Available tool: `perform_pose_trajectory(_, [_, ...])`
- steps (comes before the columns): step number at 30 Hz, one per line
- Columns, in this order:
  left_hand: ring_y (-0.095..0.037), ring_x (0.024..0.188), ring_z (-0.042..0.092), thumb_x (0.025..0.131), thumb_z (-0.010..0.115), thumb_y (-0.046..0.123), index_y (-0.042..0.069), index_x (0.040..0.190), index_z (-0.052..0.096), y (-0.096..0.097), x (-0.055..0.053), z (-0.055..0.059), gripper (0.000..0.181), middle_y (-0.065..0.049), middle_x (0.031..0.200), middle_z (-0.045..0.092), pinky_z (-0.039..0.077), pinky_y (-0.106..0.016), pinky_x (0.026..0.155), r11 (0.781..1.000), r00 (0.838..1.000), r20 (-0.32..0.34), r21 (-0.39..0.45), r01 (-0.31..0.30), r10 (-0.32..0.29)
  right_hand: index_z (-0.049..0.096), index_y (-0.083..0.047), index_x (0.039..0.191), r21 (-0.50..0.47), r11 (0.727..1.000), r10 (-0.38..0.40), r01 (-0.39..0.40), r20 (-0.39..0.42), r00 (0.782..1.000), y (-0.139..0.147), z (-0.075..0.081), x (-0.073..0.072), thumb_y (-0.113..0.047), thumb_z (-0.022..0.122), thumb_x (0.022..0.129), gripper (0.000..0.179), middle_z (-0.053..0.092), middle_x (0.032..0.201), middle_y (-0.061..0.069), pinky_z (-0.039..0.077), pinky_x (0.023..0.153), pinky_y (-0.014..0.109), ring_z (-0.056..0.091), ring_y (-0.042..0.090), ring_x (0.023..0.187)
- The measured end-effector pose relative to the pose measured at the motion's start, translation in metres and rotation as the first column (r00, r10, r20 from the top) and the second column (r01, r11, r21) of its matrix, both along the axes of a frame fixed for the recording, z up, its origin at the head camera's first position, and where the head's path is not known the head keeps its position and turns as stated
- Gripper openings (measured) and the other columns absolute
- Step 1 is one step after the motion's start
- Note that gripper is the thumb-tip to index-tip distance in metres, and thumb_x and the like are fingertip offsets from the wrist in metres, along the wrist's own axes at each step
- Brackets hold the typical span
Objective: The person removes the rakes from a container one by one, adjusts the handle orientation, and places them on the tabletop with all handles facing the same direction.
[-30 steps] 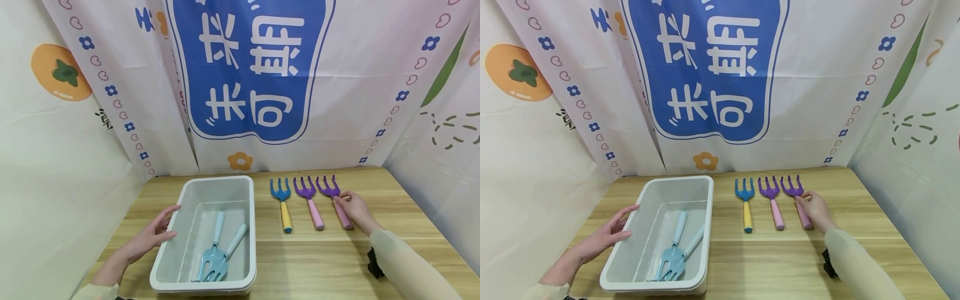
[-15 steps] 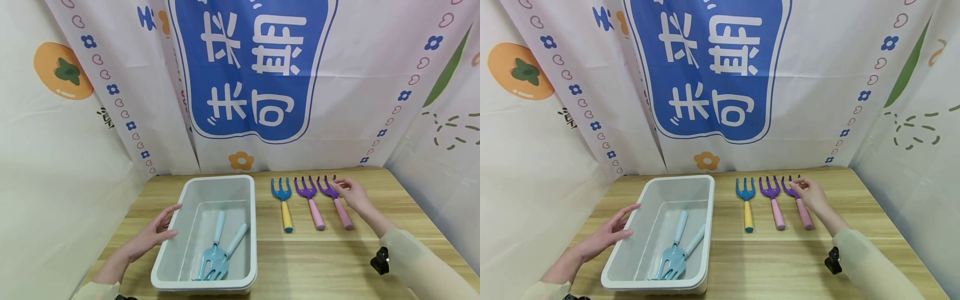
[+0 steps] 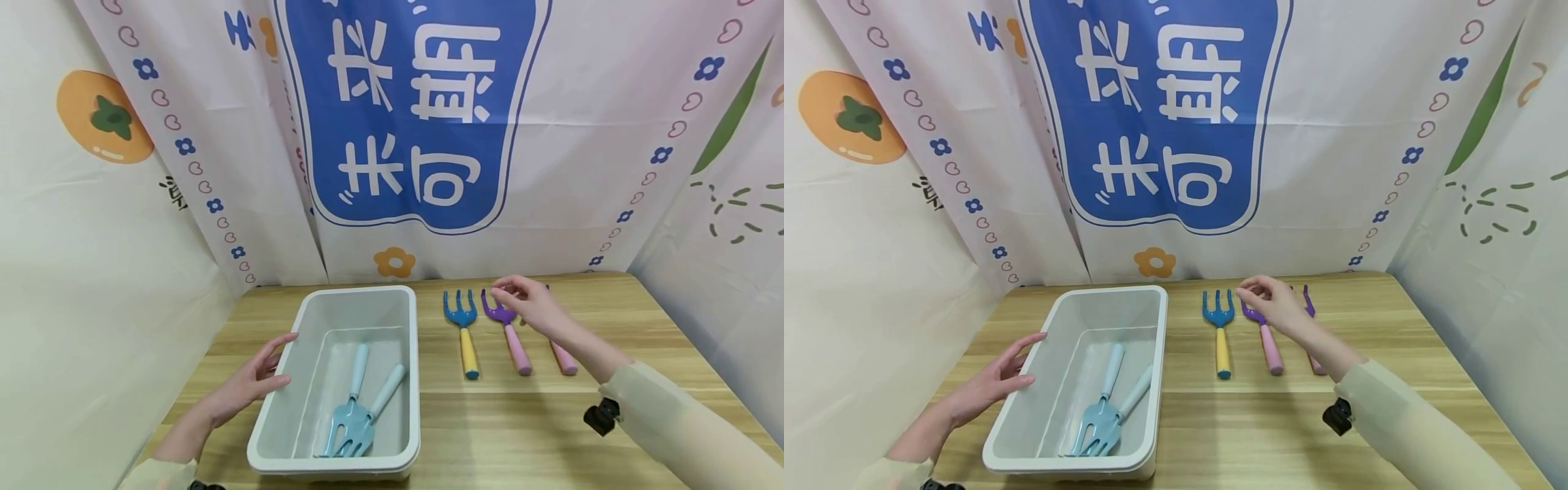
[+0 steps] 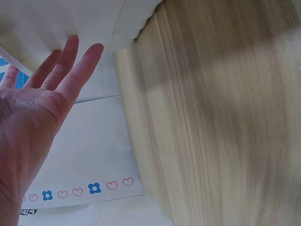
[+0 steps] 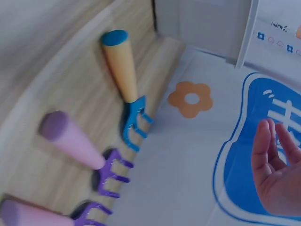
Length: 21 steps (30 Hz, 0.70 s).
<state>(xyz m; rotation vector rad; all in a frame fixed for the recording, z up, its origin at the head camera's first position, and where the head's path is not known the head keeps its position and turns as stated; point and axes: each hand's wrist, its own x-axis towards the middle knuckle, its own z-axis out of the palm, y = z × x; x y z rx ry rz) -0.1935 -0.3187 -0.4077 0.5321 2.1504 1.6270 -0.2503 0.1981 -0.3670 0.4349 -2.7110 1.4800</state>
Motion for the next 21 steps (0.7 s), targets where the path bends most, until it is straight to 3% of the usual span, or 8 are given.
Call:
perform_pose_trajectory(3, [-0.029,0.109,0.058,0.100,0.053,0.009,0.014,0.154,0.011,0.001,-0.001,0.000,0.069,-0.039,0.143,0.029,0.054,-0.049,0.081,1.000,1.000,0.003,-0.001,-0.003,0.003,0.060,0.000,0.122,-0.002,0.994,0.107,-0.107,-0.020,0.994,-0.017,0.012,-0.004,-0.029,0.055,0.101,0.037,0.064,0.101,0.013,0.051,0.064,0.031,0.060,0.024,0.084])
perform_pose_trajectory(6, [-0.031,0.109,0.058,0.100,0.052,0.009,0.014,0.154,0.011,0.002,-0.001,0.000,0.068,-0.039,0.143,0.030,0.054,-0.050,0.080,1.000,1.000,0.003,-0.002,-0.004,0.004,0.059,0.001,0.124,0.011,0.976,0.219,-0.219,-0.043,0.975,-0.035,0.024,-0.008,-0.022,0.054,0.101,0.033,0.065,0.107,0.015,0.051,0.069,0.033,0.060,0.024,0.088])
perform_pose_trajectory(13, [-0.027,0.108,0.059,0.100,0.051,0.008,0.015,0.154,0.011,0.000,0.000,-0.001,0.068,-0.038,0.142,0.031,0.054,-0.049,0.080,1.000,1.000,-0.001,-0.003,-0.002,0.002,0.056,0.000,0.129,0.028,0.894,0.449,-0.448,-0.015,0.894,-0.075,0.041,-0.014,-0.022,0.053,0.102,0.035,0.064,0.116,0.015,0.052,0.079,0.037,0.058,0.024,0.099])
perform_pose_trajectory(21, [-0.026,0.108,0.059,0.100,0.052,0.007,0.015,0.154,0.012,0.000,0.001,-0.001,0.068,-0.039,0.142,0.031,0.054,-0.048,0.080,1.000,1.000,-0.008,-0.001,-0.003,0.003,0.059,-0.002,0.128,0.083,0.799,0.599,-0.596,-0.019,0.801,-0.117,0.050,-0.018,-0.021,0.049,0.103,0.033,0.063,0.122,0.010,0.048,0.091,0.037,0.057,0.022,0.108])
